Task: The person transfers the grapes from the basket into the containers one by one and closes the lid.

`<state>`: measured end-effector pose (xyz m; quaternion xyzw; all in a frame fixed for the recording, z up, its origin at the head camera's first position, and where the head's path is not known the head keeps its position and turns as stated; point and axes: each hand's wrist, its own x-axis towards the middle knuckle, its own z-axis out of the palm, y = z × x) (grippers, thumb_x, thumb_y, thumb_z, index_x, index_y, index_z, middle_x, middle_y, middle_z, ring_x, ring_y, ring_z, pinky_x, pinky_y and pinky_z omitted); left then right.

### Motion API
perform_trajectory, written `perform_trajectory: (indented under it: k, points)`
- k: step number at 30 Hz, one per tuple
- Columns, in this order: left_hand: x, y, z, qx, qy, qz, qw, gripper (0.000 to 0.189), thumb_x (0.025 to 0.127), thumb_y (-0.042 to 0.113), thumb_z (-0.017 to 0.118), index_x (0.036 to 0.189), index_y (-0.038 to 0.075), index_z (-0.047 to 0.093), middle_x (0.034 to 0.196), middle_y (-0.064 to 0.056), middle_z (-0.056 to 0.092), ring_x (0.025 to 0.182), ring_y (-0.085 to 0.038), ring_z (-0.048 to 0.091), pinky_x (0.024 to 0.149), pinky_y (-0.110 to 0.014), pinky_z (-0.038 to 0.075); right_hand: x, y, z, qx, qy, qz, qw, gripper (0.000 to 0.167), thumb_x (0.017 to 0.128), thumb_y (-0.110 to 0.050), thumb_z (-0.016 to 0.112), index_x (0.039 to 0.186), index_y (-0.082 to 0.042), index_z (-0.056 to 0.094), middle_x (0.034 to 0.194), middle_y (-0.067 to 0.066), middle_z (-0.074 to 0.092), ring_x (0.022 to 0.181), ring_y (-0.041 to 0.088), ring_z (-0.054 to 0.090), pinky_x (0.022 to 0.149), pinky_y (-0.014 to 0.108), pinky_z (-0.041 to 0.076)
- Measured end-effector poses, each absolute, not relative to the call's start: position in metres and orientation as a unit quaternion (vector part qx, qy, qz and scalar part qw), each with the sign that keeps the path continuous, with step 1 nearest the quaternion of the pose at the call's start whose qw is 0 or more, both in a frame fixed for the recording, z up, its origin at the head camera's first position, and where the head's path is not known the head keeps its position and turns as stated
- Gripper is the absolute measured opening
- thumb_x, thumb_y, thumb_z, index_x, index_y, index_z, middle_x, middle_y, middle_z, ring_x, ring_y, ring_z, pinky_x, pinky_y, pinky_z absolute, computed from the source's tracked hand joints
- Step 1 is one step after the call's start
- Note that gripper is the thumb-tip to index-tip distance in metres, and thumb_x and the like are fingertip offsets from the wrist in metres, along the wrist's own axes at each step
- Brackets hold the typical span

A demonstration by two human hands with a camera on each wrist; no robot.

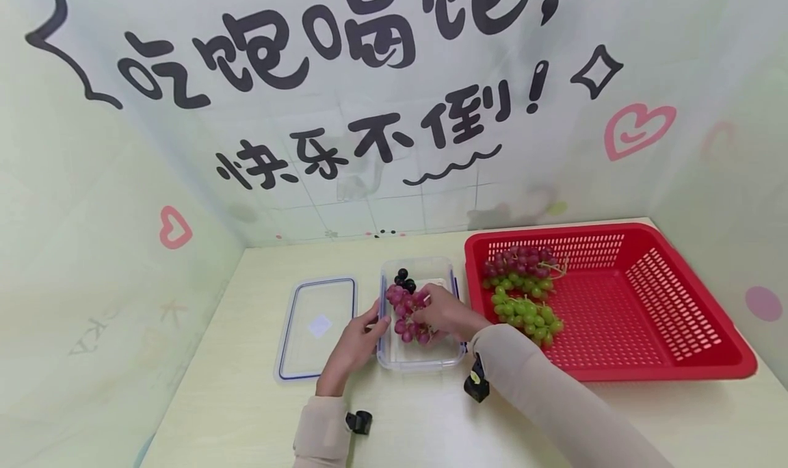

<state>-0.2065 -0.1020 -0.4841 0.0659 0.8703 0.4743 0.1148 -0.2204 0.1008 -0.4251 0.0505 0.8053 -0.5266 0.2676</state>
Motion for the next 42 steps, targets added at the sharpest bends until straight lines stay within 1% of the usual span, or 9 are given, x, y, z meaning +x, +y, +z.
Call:
perform_trajectory:
  k: [6,10,15,19,24,30,37,42]
  points:
    - [-0.2065,-0.1014,-0.4833,0.065,0.871,0.474,0.115,0.059,0.103,0.036,0.051,0.154,0.011,0.035,0.131,-0.018,0.062,0.112,-0.032,0.064,0.095,-0.047,0.053,-0.2198,0.0998,-0.426,0.043,0.815,-0.505,0.281,0.033,0.095,-0.008,0.065,0.125,-0.006,0.054,0.112,0.015,0.059,0.094,0.025,0.062,0.073,0.038,0.06]
    - [-0.2068,-0.1019,-0.4831,0.063,0.87,0.474,0.117,0.059,0.104,0.036,0.051,0.154,0.012,0.034,0.133,-0.018,0.061,0.112,-0.032,0.064,0.095,-0.047,0.052,-0.2188,0.0986,-0.4265,0.033,0.817,-0.495,0.294,0.032,0.094,-0.009,0.067,0.122,-0.006,0.055,0.108,0.014,0.059,0.089,0.024,0.062,0.069,0.035,0.06]
    - [-0.2077,-0.1022,-0.4833,0.064,0.871,0.473,0.118,0.059,0.104,0.037,0.05,0.154,0.012,0.034,0.133,-0.018,0.06,0.112,-0.032,0.064,0.096,-0.048,0.052,-0.2181,0.0977,-0.4274,0.019,0.812,-0.493,0.311,0.032,0.092,-0.011,0.07,0.12,-0.006,0.055,0.108,0.014,0.058,0.085,0.024,0.064,0.065,0.036,0.06]
    - [-0.2087,-0.1022,-0.4838,0.069,0.87,0.474,0.117,0.059,0.104,0.037,0.05,0.154,0.011,0.033,0.133,-0.019,0.061,0.111,-0.033,0.064,0.097,-0.048,0.052,-0.2186,0.0973,-0.4291,0.02,0.804,-0.499,0.322,0.033,0.092,-0.009,0.07,0.12,-0.006,0.054,0.108,0.014,0.058,0.085,0.025,0.065,0.064,0.037,0.061]
    - [-0.209,-0.1022,-0.4839,0.074,0.869,0.476,0.116,0.06,0.104,0.037,0.05,0.154,0.009,0.033,0.135,-0.022,0.059,0.113,-0.035,0.064,0.098,-0.049,0.051,-0.2186,0.0975,-0.4302,0.019,0.795,-0.505,0.336,0.032,0.092,-0.005,0.067,0.121,-0.006,0.053,0.108,0.014,0.058,0.085,0.025,0.065,0.064,0.037,0.061]
    - [-0.2061,-0.105,-0.4845,0.066,0.867,0.48,0.112,0.06,0.104,0.037,0.05,0.154,0.009,0.033,0.135,-0.022,0.059,0.115,-0.035,0.062,0.099,-0.05,0.05,-0.219,0.0947,-0.4304,0.017,0.785,-0.511,0.35,0.032,0.093,-0.002,0.065,0.122,-0.006,0.054,0.106,0.014,0.059,0.084,0.025,0.065,0.063,0.035,0.061]
    - [-0.2032,-0.1054,-0.4836,0.056,0.867,0.481,0.121,0.062,0.103,0.041,0.05,0.155,0.012,0.032,0.139,-0.021,0.056,0.118,-0.035,0.061,0.104,-0.051,0.046,-0.2174,0.0958,-0.4279,0.021,0.786,-0.508,0.352,0.029,0.094,-0.002,0.064,0.122,-0.005,0.056,0.105,0.013,0.062,0.085,0.025,0.067,0.064,0.035,0.061]
    - [-0.2051,-0.105,-0.4841,0.067,0.87,0.473,0.121,0.061,0.104,0.041,0.048,0.154,0.011,0.033,0.139,-0.021,0.056,0.115,-0.035,0.062,0.102,-0.051,0.048,-0.2176,0.0994,-0.4277,0.023,0.784,-0.513,0.348,0.03,0.095,-0.002,0.062,0.124,-0.005,0.055,0.106,0.014,0.062,0.086,0.025,0.067,0.065,0.035,0.061]
